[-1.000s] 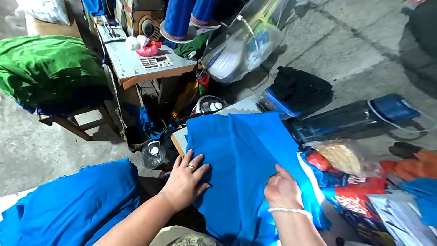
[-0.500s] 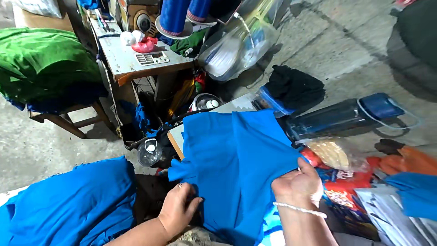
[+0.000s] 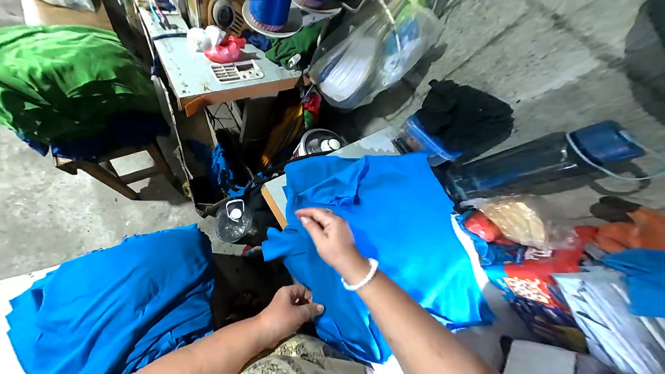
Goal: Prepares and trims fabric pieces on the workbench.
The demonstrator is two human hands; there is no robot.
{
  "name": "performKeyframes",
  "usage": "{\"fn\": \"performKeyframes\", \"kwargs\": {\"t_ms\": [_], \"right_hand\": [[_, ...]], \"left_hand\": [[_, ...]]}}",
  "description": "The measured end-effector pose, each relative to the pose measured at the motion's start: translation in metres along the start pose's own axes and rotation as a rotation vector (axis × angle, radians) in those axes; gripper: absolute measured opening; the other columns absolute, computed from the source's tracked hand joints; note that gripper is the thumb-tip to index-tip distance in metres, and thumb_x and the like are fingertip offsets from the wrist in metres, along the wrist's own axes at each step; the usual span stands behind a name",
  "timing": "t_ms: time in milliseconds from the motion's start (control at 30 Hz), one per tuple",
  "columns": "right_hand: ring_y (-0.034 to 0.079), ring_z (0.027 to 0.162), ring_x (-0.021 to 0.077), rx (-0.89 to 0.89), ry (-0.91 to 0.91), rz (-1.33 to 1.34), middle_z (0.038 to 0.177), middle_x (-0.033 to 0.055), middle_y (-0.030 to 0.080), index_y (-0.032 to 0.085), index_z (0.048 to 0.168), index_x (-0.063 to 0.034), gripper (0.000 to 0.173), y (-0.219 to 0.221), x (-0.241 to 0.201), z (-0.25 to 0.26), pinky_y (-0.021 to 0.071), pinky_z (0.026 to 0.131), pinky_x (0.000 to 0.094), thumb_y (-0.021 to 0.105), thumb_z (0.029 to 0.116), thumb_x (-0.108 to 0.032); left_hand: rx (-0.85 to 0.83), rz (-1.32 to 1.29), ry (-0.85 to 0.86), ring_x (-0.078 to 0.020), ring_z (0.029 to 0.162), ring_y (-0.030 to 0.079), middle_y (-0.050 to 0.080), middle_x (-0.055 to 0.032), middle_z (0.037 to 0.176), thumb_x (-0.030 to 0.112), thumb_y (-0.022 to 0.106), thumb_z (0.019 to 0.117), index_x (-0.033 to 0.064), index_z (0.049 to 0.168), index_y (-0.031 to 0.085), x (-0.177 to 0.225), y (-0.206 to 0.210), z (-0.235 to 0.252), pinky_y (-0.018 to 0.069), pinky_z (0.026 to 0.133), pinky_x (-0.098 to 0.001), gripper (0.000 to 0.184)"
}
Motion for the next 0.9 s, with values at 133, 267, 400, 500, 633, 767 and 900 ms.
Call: {"fn": "performKeyframes", "kwargs": {"t_ms": [133, 267, 400, 500, 633, 767, 900], "right_hand": [[0.071, 0.093, 0.0188, 0.23, -0.283, -0.144, 0.097, 0.0065, 0.074, 0.077, 0.102, -0.005, 0.023, 0.0, 0.007, -0.027, 0.0586, 0.083, 0.0333, 0.056, 0.0963, -0.013], [0.072, 0.089, 0.0249, 0.366, -0.049, -0.278, 0.099, 0.0127, 0.073, 0.074, 0.106, -0.001, 0.023, -0.04, 0.044, -0.06, 0.0605, 0.077, 0.0412, 0.058, 0.0956, -0.014], [0.069, 0.1, 0.036, -0.035, 0.466, -0.292, 0.108, 0.0214, 0.07, 0.068, 0.118, 0.0024, 0.028, -0.071, 0.05, -0.077, 0.0538, 0.091, 0.0551, 0.057, 0.1033, -0.018], [0.068, 0.106, 0.0338, -0.328, 0.496, -0.153, 0.117, 0.0206, 0.068, 0.065, 0.127, 0.0002, 0.036, -0.054, 0.033, -0.09, 0.0535, 0.095, 0.0513, 0.057, 0.1037, -0.026], [0.07, 0.089, 0.0327, -0.309, 0.298, 0.097, 0.099, 0.0212, 0.071, 0.063, 0.128, 0.0053, 0.04, -0.036, 0.022, -0.11, 0.0573, 0.082, 0.048, 0.066, 0.0967, -0.018], [0.069, 0.085, 0.0273, -0.474, 0.312, 0.429, 0.096, 0.0213, 0.07, 0.065, 0.119, 0.0085, 0.027, -0.044, 0.03, -0.114, 0.0565, 0.081, 0.0439, 0.062, 0.0983, -0.009], [0.07, 0.08, 0.028, -0.492, 0.275, 0.389, 0.096, 0.0218, 0.071, 0.065, 0.119, 0.0086, 0.027, -0.085, 0.046, -0.094, 0.058, 0.076, 0.0446, 0.06, 0.1006, -0.011]], "left_hand": [[-0.027, 0.21, 0.028, -0.011, 0.083, 0.06, 0.061, -0.0055, 0.09, 0.013, 0.061, 0.1003, -0.0004, 0.1, 0.06, -0.003, -0.005, 0.0, 0.0508, 0.08, -0.0302, 0.013], [0.446, 0.804, 0.598, -0.0298, 0.092, 0.07, 0.071, -0.016, 0.095, 0.019, 0.066, 0.0946, -0.0006, 0.1, 0.07, 0.022, -0.015, -0.014, 0.0578, 0.085, -0.0474, 0.021], [0.638, 1.168, 1.112, -0.0324, 0.1, 0.067, 0.069, -0.013, 0.104, 0.022, 0.07, 0.0889, 0.0079, 0.107, 0.071, 0.09, -0.01, 0.025, 0.0568, 0.08, -0.0488, 0.023], [0.456, 1.415, 0.72, -0.0453, 0.131, 0.052, 0.06, -0.0227, 0.137, 0.009, 0.075, 0.0869, 0.0049, 0.137, 0.062, 0.143, -0.001, 0.072, 0.0479, 0.097, -0.0626, 0.052], [0.318, 1.559, 0.276, -0.0427, 0.132, 0.05, 0.06, -0.0205, 0.136, 0.011, 0.067, 0.095, 0.0023, 0.134, 0.064, 0.173, -0.004, 0.119, 0.0441, 0.101, -0.0597, 0.04], [0.44, 1.31, 0.149, -0.041, 0.125, 0.059, 0.065, -0.0219, 0.127, 0.007, 0.055, 0.1002, 0.0001, 0.125, 0.067, 0.191, -0.033, 0.134, 0.0483, 0.1, -0.0613, 0.028], [0.575, 0.959, 0.021, -0.0447, 0.112, 0.063, 0.065, -0.0299, 0.116, 0.017, 0.056, 0.105, -0.0059, 0.12, 0.065, 0.207, -0.073, 0.146, 0.0468, 0.097, -0.0633, 0.029]]}}
Point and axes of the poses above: each hand's wrist, its own z-axis towards the middle knuckle, its own y-axis out of the palm, x = y × z, the point moved 2 cm from there along z, towards the middle knuckle
